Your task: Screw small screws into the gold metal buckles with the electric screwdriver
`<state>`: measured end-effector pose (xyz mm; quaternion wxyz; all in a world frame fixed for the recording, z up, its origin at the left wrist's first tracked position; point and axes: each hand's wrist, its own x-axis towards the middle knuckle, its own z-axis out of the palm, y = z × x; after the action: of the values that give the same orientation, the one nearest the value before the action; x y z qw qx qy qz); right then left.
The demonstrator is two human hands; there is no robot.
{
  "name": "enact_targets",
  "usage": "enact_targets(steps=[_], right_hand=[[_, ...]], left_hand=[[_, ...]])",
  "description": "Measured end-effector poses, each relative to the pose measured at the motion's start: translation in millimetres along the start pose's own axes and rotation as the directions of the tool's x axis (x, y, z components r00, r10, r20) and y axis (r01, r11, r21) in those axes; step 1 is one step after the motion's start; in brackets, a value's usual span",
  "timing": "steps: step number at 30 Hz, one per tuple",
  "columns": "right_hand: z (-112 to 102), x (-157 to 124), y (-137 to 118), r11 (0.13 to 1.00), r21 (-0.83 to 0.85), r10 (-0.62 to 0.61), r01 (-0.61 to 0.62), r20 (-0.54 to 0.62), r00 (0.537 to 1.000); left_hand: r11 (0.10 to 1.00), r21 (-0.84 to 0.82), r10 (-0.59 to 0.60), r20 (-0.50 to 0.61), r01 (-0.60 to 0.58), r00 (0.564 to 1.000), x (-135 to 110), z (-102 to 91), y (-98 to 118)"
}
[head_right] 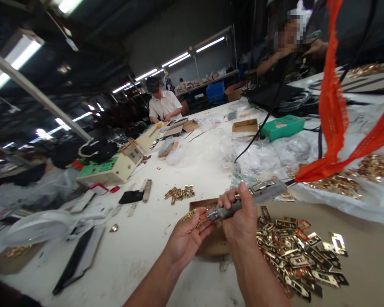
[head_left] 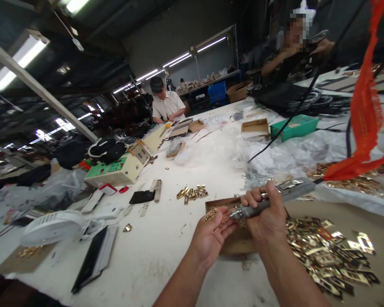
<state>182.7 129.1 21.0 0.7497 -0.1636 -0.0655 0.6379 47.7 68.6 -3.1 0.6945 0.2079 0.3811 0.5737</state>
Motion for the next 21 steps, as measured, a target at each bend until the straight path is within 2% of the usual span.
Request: enact_targets(steps=[21], right_hand=[[2.3, -4.5, 2.9, 0.999, -0.042, -0.009, 0.009, 0.001, 1.000]], left_hand=[[0.999, -0.027, 0.033, -0.036, -0.034, 0.999, -3.5, 3.9, -2.0]])
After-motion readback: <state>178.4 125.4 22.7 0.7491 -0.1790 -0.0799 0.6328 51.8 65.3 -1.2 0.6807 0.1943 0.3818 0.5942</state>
